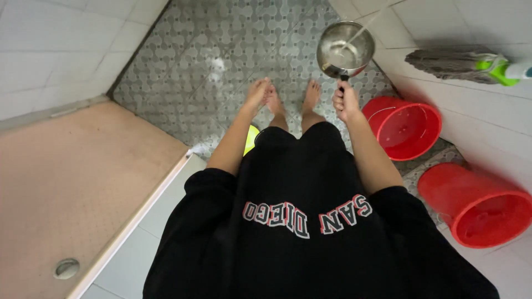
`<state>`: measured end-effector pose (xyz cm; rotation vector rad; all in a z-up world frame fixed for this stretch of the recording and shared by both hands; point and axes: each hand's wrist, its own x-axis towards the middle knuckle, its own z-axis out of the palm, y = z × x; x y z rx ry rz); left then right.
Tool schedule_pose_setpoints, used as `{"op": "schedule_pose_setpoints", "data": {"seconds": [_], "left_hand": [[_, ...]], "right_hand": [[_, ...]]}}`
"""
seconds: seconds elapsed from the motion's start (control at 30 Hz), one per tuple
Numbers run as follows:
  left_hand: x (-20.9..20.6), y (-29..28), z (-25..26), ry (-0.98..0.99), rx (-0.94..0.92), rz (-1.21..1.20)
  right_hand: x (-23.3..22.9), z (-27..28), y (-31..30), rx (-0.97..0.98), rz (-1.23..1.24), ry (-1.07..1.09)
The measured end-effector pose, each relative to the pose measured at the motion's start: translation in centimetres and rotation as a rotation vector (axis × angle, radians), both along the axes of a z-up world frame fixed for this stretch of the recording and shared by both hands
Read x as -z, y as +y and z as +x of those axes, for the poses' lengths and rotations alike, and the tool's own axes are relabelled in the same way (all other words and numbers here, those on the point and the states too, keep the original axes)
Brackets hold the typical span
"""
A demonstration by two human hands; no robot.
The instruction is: Washing a metal pot and a yellow plastic bowl under a water faucet in a bathroom setting.
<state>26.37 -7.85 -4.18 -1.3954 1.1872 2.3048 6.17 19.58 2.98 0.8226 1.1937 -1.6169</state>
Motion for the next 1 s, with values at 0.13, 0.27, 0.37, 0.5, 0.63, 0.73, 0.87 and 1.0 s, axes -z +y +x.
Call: {"op": "schedule_pose_setpoints", "data": {"seconds": [0.13,0.27,0.37,0.5,0.63,0.73,0.87,1.0], "left_hand": [[0.3,1.4,-3.9,-0.061,0.037,-0.078],[-0.6,4.1,-7.6,-0.046,0.079,-0.140],[3.4,5.7,-9.4,0.026,0.166,-0.249],[1.6,7.5,-10.8,0.089,0.189,-0.269],[-2.0,9.0,-12.8,-0.037,0.191,-0.169],[-2.1,9.9,-14.8,-0.063,0.195,-0.133],[-5.3,11.4,-19.3,-0.003,0.161,-0.104],[-3.2,13.1,-21.8,0.024,0.120,-0.164]], "right_hand": [[-2.2,-1.4,1.4,-0.068,-0.018,0.038],[-5.4,-3.3,3.0,-0.094,-0.096,0.031],[-5.6,-5.2,5.7,-0.130,-0.153,0.008],[-5.8,-6.9,9.4,-0.182,-0.180,0.017],[-9.8,-8.3,10.7,-0.252,-0.194,0.107],[-11.1,-8.8,11.4,-0.277,-0.187,0.116],[-13.2,-9.0,11.4,-0.294,-0.151,0.115],[-11.4,-9.5,11.3,-0.308,-0.075,0.155]]}}
